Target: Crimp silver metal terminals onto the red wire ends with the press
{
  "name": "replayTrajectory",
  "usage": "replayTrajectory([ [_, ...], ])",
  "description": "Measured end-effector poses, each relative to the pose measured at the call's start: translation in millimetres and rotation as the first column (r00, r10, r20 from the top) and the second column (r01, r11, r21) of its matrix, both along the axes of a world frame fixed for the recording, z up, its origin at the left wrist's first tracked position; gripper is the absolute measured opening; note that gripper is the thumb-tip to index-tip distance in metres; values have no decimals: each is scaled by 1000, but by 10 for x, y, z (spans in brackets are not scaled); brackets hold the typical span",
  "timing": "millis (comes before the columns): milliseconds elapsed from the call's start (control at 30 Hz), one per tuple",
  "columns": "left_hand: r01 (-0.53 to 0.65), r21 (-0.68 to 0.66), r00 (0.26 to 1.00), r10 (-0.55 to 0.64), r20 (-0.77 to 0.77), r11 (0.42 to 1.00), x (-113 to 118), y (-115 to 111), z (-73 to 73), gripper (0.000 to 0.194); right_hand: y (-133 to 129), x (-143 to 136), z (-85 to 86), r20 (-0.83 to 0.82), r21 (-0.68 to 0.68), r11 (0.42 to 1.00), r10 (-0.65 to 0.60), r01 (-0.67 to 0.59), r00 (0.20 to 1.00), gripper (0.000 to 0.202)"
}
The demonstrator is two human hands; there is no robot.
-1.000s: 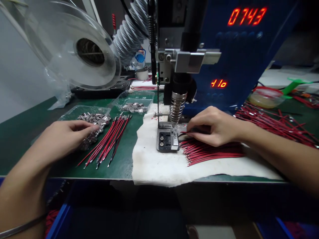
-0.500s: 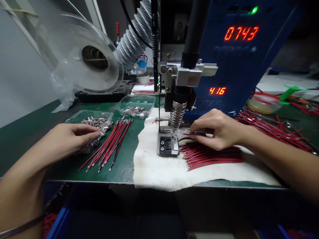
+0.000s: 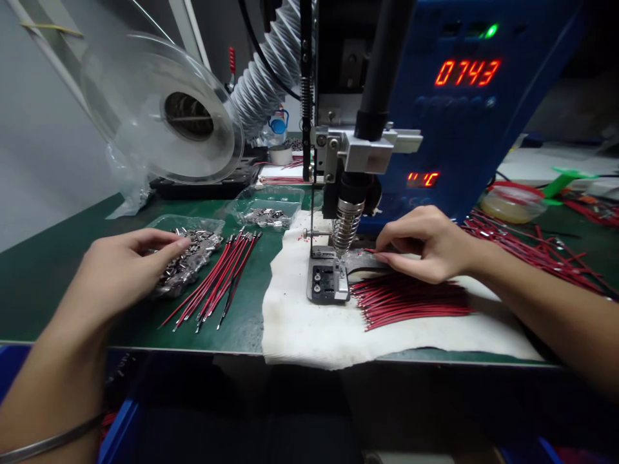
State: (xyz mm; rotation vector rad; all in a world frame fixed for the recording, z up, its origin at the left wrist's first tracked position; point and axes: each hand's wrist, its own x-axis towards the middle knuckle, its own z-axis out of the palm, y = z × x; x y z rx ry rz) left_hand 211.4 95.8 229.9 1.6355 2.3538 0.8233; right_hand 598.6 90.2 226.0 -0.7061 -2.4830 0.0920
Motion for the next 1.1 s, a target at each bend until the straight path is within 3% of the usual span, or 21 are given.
replayTrajectory([
  [100,-25,111,997,16,81,993,54,-35,21,37,-10,0,14,12,-16,1000,-4,4,1000,6],
  [233,-9,102,995,-1,102,995,83,-58,32,36,-27,-20,-16,45,-41,999,32,-30,998,4],
  [400,-5,195,987,-26,157,981,109,-68,-17,36,-21,-60,-81,163,-184,982,82,-52,983,8],
  [533,2,307,989,-48,142,952,81,-63,-64,41,-10,-60,-76,203,-223,975,49,-2,978,10],
  [700,-9,422,998,-21,65,907,72,-116,-55,41,-18,-55,-58,133,-226,974,40,-9,990,8],
  [833,50,541,991,-109,78,839,369,-327,-24,30,-24,-72,-55,126,-212,977,27,0,992,7],
  [900,44,478,970,-152,189,877,607,-461,-45,23,-26,-81,-57,149,-205,978,2,29,989,7],
  [1000,189,400,825,-366,431,897,916,-596,-162,21,-31,-88,-63,156,-187,980,-41,70,987,10],
  [1100,297,333,616,-446,649,895,1094,-614,-321,25,-35,-88,-66,130,-192,979,-38,63,991,11],
])
